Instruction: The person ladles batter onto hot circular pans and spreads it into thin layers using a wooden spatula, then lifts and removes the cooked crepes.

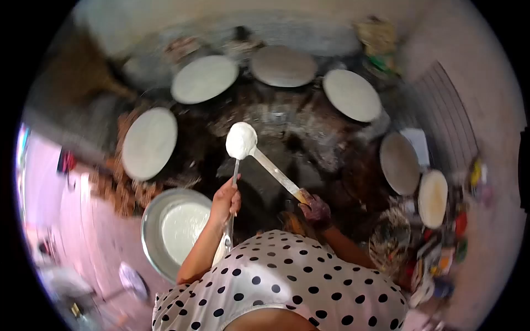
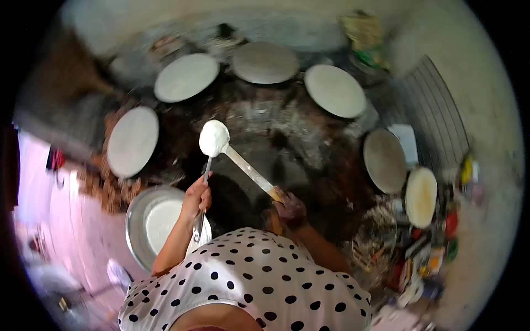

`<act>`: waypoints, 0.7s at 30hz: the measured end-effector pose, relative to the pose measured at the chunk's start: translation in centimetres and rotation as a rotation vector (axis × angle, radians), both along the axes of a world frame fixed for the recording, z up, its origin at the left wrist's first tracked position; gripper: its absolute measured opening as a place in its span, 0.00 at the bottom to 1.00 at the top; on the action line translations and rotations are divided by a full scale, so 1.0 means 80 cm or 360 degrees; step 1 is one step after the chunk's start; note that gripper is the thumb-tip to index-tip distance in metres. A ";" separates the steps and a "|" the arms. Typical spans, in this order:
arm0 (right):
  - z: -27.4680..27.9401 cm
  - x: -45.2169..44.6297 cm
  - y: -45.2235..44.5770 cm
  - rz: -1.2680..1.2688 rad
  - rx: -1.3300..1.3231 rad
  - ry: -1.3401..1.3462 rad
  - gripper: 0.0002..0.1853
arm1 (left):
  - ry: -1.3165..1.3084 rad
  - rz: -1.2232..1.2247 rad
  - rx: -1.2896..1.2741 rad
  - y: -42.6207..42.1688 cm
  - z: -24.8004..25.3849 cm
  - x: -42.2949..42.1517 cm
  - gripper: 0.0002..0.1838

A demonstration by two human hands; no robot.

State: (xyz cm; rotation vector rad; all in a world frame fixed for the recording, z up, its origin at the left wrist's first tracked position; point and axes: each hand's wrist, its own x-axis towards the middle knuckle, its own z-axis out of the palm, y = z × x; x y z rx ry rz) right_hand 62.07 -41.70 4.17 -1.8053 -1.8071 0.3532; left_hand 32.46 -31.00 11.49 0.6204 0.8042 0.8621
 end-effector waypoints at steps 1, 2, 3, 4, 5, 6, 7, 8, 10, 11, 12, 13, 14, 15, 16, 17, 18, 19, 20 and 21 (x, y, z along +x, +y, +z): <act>-0.004 0.024 -0.022 -0.0168 0.0019 0.0014 0.24 | 0.0164 -0.0155 0.0089 0.008 0.019 0.033 0.23; -0.011 0.042 -0.048 -0.0288 0.0033 0.0033 0.24 | 0.0252 -0.0326 0.0224 0.002 0.022 0.059 0.23; -0.017 0.058 -0.074 -0.0407 0.0048 0.0057 0.25 | 0.0345 -0.0482 0.0348 0.003 0.025 0.090 0.24; -0.023 0.080 -0.094 -0.0547 0.0164 -0.0001 0.24 | 0.0339 -0.0678 0.0306 0.006 0.028 0.131 0.24; -0.024 0.097 -0.112 -0.0684 0.0275 -0.0076 0.24 | 0.0324 -0.0871 0.0260 0.013 0.032 0.174 0.24; -0.036 0.112 -0.125 -0.0812 0.0218 -0.0062 0.25 | 0.0032 -0.0949 -0.0022 0.025 0.012 0.221 0.22; -0.049 0.127 -0.139 -0.0938 0.0157 -0.0046 0.26 | -0.0037 -0.1013 -0.0250 0.038 -0.005 0.276 0.20; -0.054 0.142 -0.147 -0.1095 -0.0098 -0.0130 0.25 | -0.0100 -0.1071 -0.0487 0.058 -0.018 0.335 0.19; -0.070 0.170 -0.182 -0.1328 -0.0373 -0.0176 0.25 | -0.0027 -0.1216 -0.0969 0.087 -0.045 0.457 0.17; -0.075 0.183 -0.206 -0.1338 -0.0244 -0.0266 0.25 | -0.0211 -0.1318 -0.1143 0.098 -0.062 0.508 0.17; -0.085 0.205 -0.229 -0.1347 -0.0115 -0.0365 0.25 | -0.0110 -0.1448 -0.0866 0.092 -0.048 0.550 0.17; -0.094 0.227 -0.254 -0.1425 -0.0124 -0.0357 0.25 | -0.0025 -0.1555 -0.0594 0.083 -0.034 0.586 0.17; -0.102 0.246 -0.283 -0.1635 -0.0407 -0.0300 0.25 | 0.0074 -0.1714 -0.0214 0.072 -0.011 0.617 0.18; -0.097 0.259 -0.299 -0.1821 -0.0696 -0.0233 0.26 | 0.0160 -0.1846 0.0172 0.064 0.004 0.643 0.18; -0.093 0.276 -0.313 -0.1898 -0.0466 -0.0282 0.24 | 0.0219 -0.1975 0.0335 0.061 0.001 0.677 0.21; -0.059 0.294 -0.308 -0.1925 -0.0464 -0.0280 0.24 | 0.0216 -0.2001 0.0343 0.055 0.001 0.709 0.21; -0.020 0.310 -0.298 -0.2108 -0.0210 -0.0120 0.24 | 0.0189 -0.2056 0.0311 0.042 -0.007 0.740 0.21; 0.000 0.328 -0.294 -0.2286 0.0044 0.0038 0.24 | 0.0160 -0.2118 0.0271 0.028 -0.019 0.773 0.21; -0.028 0.356 -0.309 -0.2399 -0.0166 -0.0095 0.25 | 0.0119 -0.2097 0.0158 0.015 -0.033 0.807 0.17; -0.020 0.377 -0.307 -0.2435 -0.0182 -0.0096 0.25 | 0.0117 -0.2134 0.0145 0.006 -0.049 0.840 0.17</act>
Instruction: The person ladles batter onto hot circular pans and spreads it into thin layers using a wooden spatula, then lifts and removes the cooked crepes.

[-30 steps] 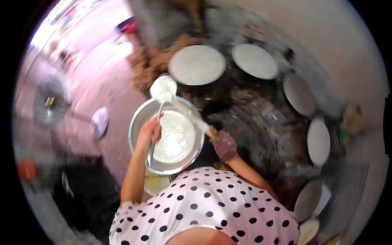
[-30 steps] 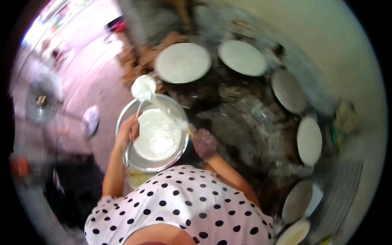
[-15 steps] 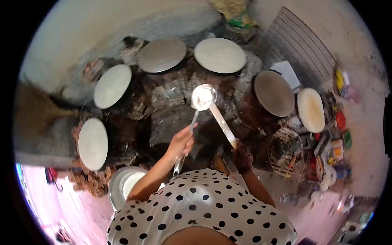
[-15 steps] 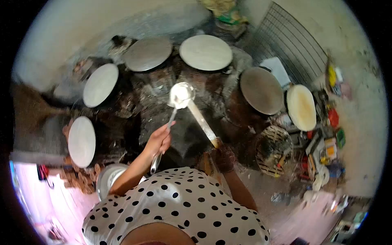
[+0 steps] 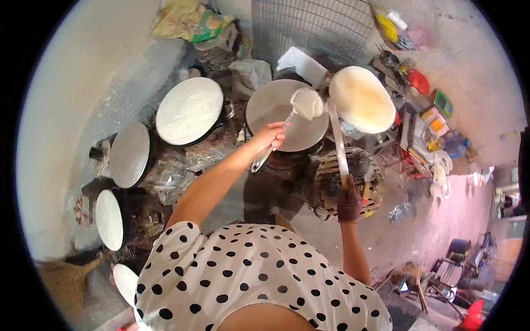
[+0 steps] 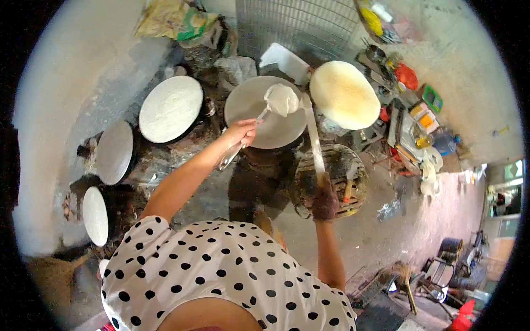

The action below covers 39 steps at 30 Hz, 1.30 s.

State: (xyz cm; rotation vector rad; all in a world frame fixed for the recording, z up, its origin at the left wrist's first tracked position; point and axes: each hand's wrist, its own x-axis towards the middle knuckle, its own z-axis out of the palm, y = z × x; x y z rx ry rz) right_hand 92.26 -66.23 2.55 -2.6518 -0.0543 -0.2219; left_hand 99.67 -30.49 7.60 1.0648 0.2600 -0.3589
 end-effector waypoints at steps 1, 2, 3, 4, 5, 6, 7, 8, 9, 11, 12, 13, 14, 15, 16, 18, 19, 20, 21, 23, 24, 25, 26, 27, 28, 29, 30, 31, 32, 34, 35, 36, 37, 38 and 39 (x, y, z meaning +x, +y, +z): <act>0.006 0.024 0.008 0.0105 0.0094 -0.0042 0.24 | 0.0089 -0.0066 -0.0064 -0.007 -0.015 0.035 0.15; 0.012 0.044 0.017 0.0211 0.0188 -0.0084 0.23 | 0.0182 -0.0129 -0.0126 -0.013 -0.032 0.065 0.13; 0.013 0.061 0.025 0.0178 0.0180 -0.0064 0.23 | 0.0259 -0.0155 -0.0257 -0.017 -0.054 0.091 0.10; 0.011 0.077 0.035 0.0172 0.0015 0.0084 0.22 | 0.0287 -0.0184 -0.0261 -0.024 -0.065 0.110 0.10; 0.008 0.084 0.042 0.0169 -0.0147 0.0232 0.22 | 0.0321 -0.0170 -0.0178 -0.031 -0.075 0.126 0.11; -0.003 0.084 0.043 0.0141 -0.0150 0.0253 0.22 | 0.0353 -0.0155 -0.0095 -0.036 -0.084 0.139 0.12; -0.019 0.087 0.045 0.0044 -0.0196 0.0457 0.22 | 0.0315 -0.0174 0.0067 -0.038 -0.092 0.151 0.12; -0.029 0.091 0.050 -0.0047 -0.0238 0.0654 0.21 | 0.0318 -0.0191 0.0067 -0.037 -0.093 0.161 0.12; -0.030 0.076 0.057 -0.0059 -0.0059 0.0455 0.22 | 0.0280 -0.0129 0.0286 -0.034 -0.093 0.164 0.12; -0.099 0.077 0.078 -0.0154 0.0411 0.0310 0.22 | 0.0138 -0.0106 0.0643 -0.019 -0.111 0.178 0.12; -0.106 0.082 0.098 -0.0170 0.0270 0.0265 0.22 | 0.0145 -0.0131 0.0648 -0.009 -0.119 0.185 0.12; -0.112 0.088 0.118 -0.0191 0.0130 0.0220 0.23 | 0.0071 -0.0088 0.0815 0.002 -0.124 0.190 0.13; -0.093 0.105 0.150 -0.0213 0.0135 0.0220 0.23 | -0.0014 -0.0040 0.0980 0.012 -0.126 0.195 0.14; -0.074 0.120 0.183 -0.0314 0.0288 0.0566 0.24 | -0.0134 -0.0082 0.1416 0.021 -0.111 0.193 0.17; -0.063 0.133 0.204 -0.0406 0.0441 0.0912 0.26 | -0.0137 -0.0095 0.1416 0.034 -0.117 0.191 0.17; -0.059 0.150 0.226 -0.0419 0.0986 0.0869 0.27 | -0.0673 0.0564 0.1443 0.063 -0.117 0.179 0.19; -0.058 0.149 0.236 -0.0421 0.1521 0.0793 0.28 | -0.0752 0.0578 0.1500 0.083 -0.105 0.159 0.21; -0.071 0.136 0.240 -0.0443 0.1526 0.0777 0.28 | -0.0846 0.0598 0.1548 0.096 -0.058 0.130 0.24; -0.105 0.113 0.238 -0.0598 0.1362 0.0561 0.28 | -0.1048 0.0644 0.1601 0.111 -0.037 0.112 0.24; -0.139 0.083 0.272 -0.0794 0.1562 0.0198 0.31 | -0.0765 0.0458 0.1238 0.137 -0.001 0.058 0.23; -0.157 0.068 0.289 -0.0870 0.1643 0.0005 0.32 | -0.0294 0.0226 0.0827 0.148 0.013 0.028 0.23; -0.145 0.075 0.305 -0.0894 0.1421 0.0264 0.30 | -0.0208 0.0165 0.0782 0.157 0.008 0.008 0.23; -0.127 0.088 0.324 -0.0905 0.1193 0.0512 0.27 | -0.0128 0.0109 0.0736 0.168 0.000 -0.009 0.23; -0.095 0.114 0.346 -0.0816 0.1424 0.0391 0.29 | 0.0008 0.0061 0.0611 0.180 -0.006 -0.024 0.23; -0.084 0.131 0.353 -0.0815 0.1423 0.0393 0.29 | 0.0119 0.0050 0.0393 0.195 -0.024 -0.041 0.21; -0.076 0.147 0.351 -0.0758 0.1447 0.0519 0.29 | 0.0133 0.0049 0.0358 0.207 -0.039 -0.058 0.21; -0.075 0.148 0.345 -0.0740 0.1598 0.0484 0.30 | 0.0143 0.0042 0.0325 0.218 -0.043 -0.072 0.21; -0.074 0.149 0.339 -0.0722 0.1749 0.0450 0.31 | 0.0135 0.0028 0.0323 0.232 -0.045 -0.086 0.21; -0.078 0.135 0.339 -0.0728 0.1744 0.0433 0.31 | 0.0190 0.0034 0.0319 0.243 -0.043 -0.097 0.21; -0.103 0.106 0.341 -0.1053 0.1151 0.0194 0.30 | 0.0245 0.0033 0.0306 0.256 -0.038 -0.117 0.20; -0.106 0.112 0.363 -0.0902 0.2021 0.0005 0.31 | 0.0229 0.0063 0.0323 0.261 -0.034 -0.126 0.20; -0.105 0.117 0.365 -0.0902 0.2022 -0.0001 0.31 | 0.0208 0.0097 0.0343 0.266 -0.032 -0.133 0.21; -0.102 0.133 0.364 -0.1020 0.1560 0.0434 0.31 | 0.0213 0.0133 0.0229 0.273 -0.040 -0.137 0.21; -0.065 0.150 0.376 -0.1103 0.1075 0.0841 0.31 | 0.0201 0.0142 0.0235 0.278 -0.046 -0.140 0.21; -0.231 0.184 0.357 -0.0816 0.1263 0.0247 0.29 | 0.0235 0.0188 0.0166 0.281 -0.050 -0.141 0.21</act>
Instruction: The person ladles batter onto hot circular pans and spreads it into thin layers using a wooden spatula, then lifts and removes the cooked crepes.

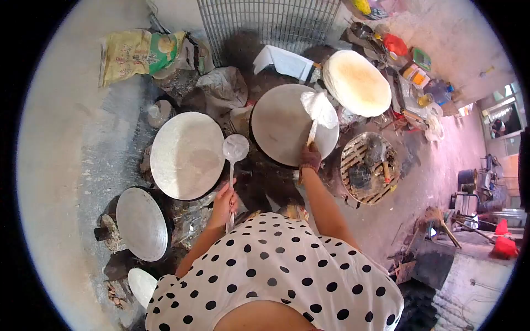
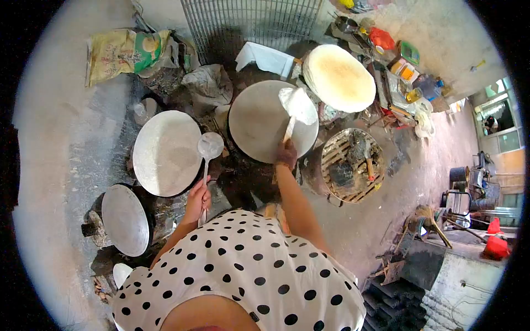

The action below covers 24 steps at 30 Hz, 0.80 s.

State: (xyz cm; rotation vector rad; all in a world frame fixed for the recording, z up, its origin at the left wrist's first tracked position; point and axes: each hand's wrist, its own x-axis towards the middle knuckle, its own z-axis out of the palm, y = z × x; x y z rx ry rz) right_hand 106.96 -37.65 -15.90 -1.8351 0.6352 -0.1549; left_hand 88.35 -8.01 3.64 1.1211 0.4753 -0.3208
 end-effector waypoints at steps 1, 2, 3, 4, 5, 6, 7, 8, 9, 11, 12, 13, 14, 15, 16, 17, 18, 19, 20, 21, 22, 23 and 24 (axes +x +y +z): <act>0.023 0.016 0.002 0.0009 0.0008 -0.0018 0.29 | 0.0025 0.0051 -0.0068 0.002 -0.004 0.000 0.21; 0.064 0.027 0.003 0.0175 -0.0238 0.0147 0.28 | 0.0024 0.0058 -0.0111 0.006 -0.010 0.001 0.22; 0.092 0.033 0.003 0.0340 -0.0485 0.0315 0.27 | 0.0011 0.0065 -0.0104 0.006 -0.011 0.004 0.22; 0.089 0.031 -0.012 0.0564 -0.0898 0.0157 0.26 | -0.0008 0.0088 -0.0123 0.006 -0.009 0.002 0.22; 0.085 0.030 -0.027 0.0714 -0.1345 -0.0029 0.25 | -0.0021 0.0107 -0.0136 0.008 -0.007 0.000 0.22; 0.140 0.018 -0.038 0.0613 -0.0605 0.0185 0.26 | -0.0016 0.0106 -0.0121 0.009 -0.005 -0.001 0.22; 0.170 0.009 -0.052 0.0492 0.0131 0.0385 0.27 | -0.0049 0.0108 -0.0105 0.009 -0.004 0.000 0.22; 0.157 -0.002 -0.072 0.0496 0.0136 0.0383 0.27 | -0.0087 0.0114 -0.0094 0.007 -0.002 0.002 0.22; 0.136 -0.013 -0.092 0.0373 0.0230 0.0169 0.28 | -0.0097 0.0124 -0.0089 0.005 0.003 0.005 0.22; 0.111 -0.013 -0.098 0.0252 0.0334 -0.0040 0.28 | -0.0064 0.0180 -0.0053 0.000 0.018 0.004 0.22; 0.107 -0.009 -0.095 0.0236 0.0321 0.0003 0.27 | -0.0066 0.0178 -0.0045 -0.004 0.019 0.005 0.22; 0.102 0.004 -0.090 0.0340 -0.0187 0.0214 0.24 | -0.0041 0.0226 -0.0087 -0.008 0.020 0.005 0.21; 0.115 0.016 -0.079 0.0431 -0.0694 0.0435 0.22 | -0.0016 0.0276 -0.0129 -0.011 0.020 0.006 0.21; 0.129 0.028 -0.066 0.0433 -0.0684 0.0434 0.22 | -0.0016 0.0276 -0.0119 -0.016 0.019 0.006 0.21; 0.138 0.039 -0.056 0.0458 -0.0492 0.0520 0.23 | -0.0007 0.0278 -0.0130 -0.022 0.017 0.005 0.21; 0.133 0.052 -0.055 0.0480 -0.0390 0.0557 0.25 | 0.0000 0.0283 -0.0140 -0.028 0.017 0.005 0.20; 0.126 0.066 -0.054 0.0499 -0.0289 0.0597 0.26 | -0.0004 0.0294 -0.0128 -0.034 0.020 0.006 0.20; 0.104 0.080 -0.058 0.0652 -0.0379 0.0460 0.26 | 0.0028 0.0292 -0.0125 -0.041 0.023 0.007 0.19; 0.088 0.088 -0.067 0.0804 -0.0465 0.0324 0.26 | 0.0065 0.0291 -0.0122 -0.047 0.026 0.005 0.18; 0.088 0.089 -0.085 0.0818 -0.0450 0.0327 0.26 | 0.0071 0.0303 -0.0107 -0.048 0.023 0.003 0.18; 0.095 0.088 -0.111 0.0987 -0.0384 0.0206 0.26 | 0.0087 0.0320 -0.0181 -0.049 0.017 0.000 0.18; 0.098 0.088 -0.134 0.1151 -0.0317 0.0082 0.26 | 0.0100 0.0337 -0.0257 -0.051 0.015 -0.003 0.19; 0.095 0.087 -0.151 0.1162 -0.0308 0.0077 0.26 | 0.0124 0.0355 -0.0222 -0.058 0.028 -0.005 0.18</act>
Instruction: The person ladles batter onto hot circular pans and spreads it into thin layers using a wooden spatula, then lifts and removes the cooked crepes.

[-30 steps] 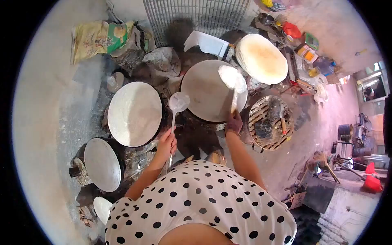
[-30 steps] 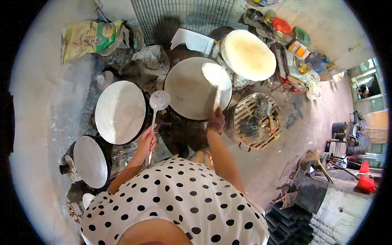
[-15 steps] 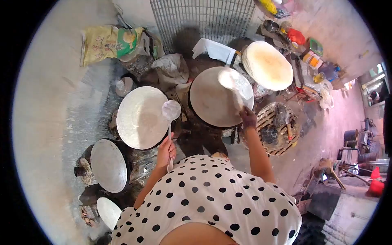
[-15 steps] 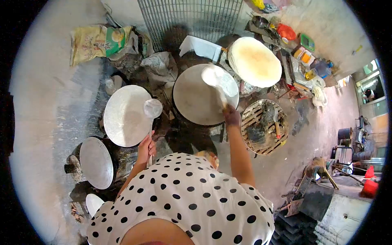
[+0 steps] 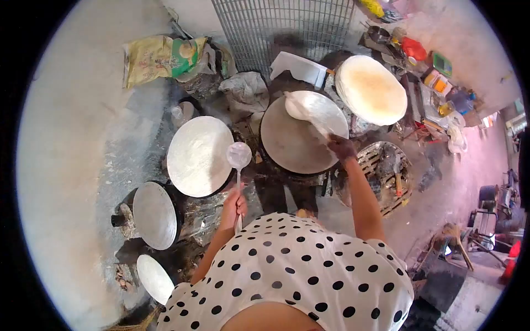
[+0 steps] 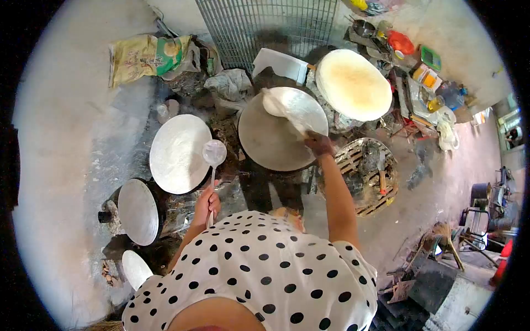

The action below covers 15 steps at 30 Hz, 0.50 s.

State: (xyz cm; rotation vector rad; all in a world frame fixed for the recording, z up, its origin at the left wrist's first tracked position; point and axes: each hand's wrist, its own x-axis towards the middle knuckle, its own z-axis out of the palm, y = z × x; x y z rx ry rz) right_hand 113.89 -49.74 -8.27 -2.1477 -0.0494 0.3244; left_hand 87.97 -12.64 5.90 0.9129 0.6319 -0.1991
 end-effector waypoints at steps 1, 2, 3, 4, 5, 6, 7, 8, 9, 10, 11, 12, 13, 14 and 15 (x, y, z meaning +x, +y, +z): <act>-0.005 -0.003 -0.016 -0.0215 0.0001 0.0042 0.27 | -0.0004 0.0014 0.0011 -0.002 0.000 -0.003 0.18; -0.009 -0.006 -0.022 -0.0431 0.0001 0.0093 0.28 | -0.0031 0.0025 -0.0011 -0.004 -0.001 -0.009 0.18; 0.009 -0.007 -0.013 -0.0423 0.0014 0.0103 0.28 | -0.0053 0.0031 -0.0031 -0.005 0.000 -0.013 0.18; 0.053 -0.012 0.002 -0.0334 -0.0252 0.0228 0.26 | 0.0006 0.0049 -0.0001 -0.010 0.008 -0.015 0.19; 0.075 -0.014 0.014 -0.0241 -0.0518 0.0353 0.24 | 0.0022 0.0051 0.0016 -0.012 0.007 -0.017 0.19; 0.057 -0.003 0.033 -0.0151 -0.0737 0.0166 0.25 | 0.0085 0.0058 0.0006 -0.012 0.004 -0.019 0.19; 0.044 0.000 0.035 -0.0143 -0.0722 0.0179 0.25 | 0.0148 0.0066 -0.0006 -0.013 0.002 -0.022 0.19; 0.058 -0.001 0.039 -0.0011 -0.0536 0.0178 0.25 | 0.0143 0.0080 -0.0033 -0.016 0.001 -0.024 0.19; 0.065 0.002 0.042 0.0118 -0.0352 0.0172 0.25 | 0.0146 0.0083 -0.0022 -0.016 0.000 -0.025 0.19; 0.018 0.019 0.034 0.0266 -0.0349 0.0121 0.26 | 0.0128 0.0082 -0.0033 -0.016 -0.003 -0.026 0.18; 0.008 0.019 0.017 0.0270 -0.0344 0.0124 0.26 | 0.0109 0.0082 -0.0049 -0.017 -0.004 -0.028 0.18; 0.004 0.016 0.003 0.0260 -0.0113 0.0218 0.26 | 0.0110 0.0083 -0.0048 -0.018 -0.002 -0.032 0.18; 0.001 0.017 -0.012 0.0248 0.0113 0.0302 0.27 | 0.0078 0.0097 -0.0103 -0.018 0.000 -0.035 0.18; 0.011 0.022 -0.025 0.0250 0.0102 0.0285 0.27 | 0.0036 0.0113 -0.0164 -0.019 -0.001 -0.032 0.18; 0.019 0.023 -0.037 0.0123 -0.0029 0.0244 0.27 | 0.0027 0.0122 -0.0172 -0.020 -0.005 -0.030 0.18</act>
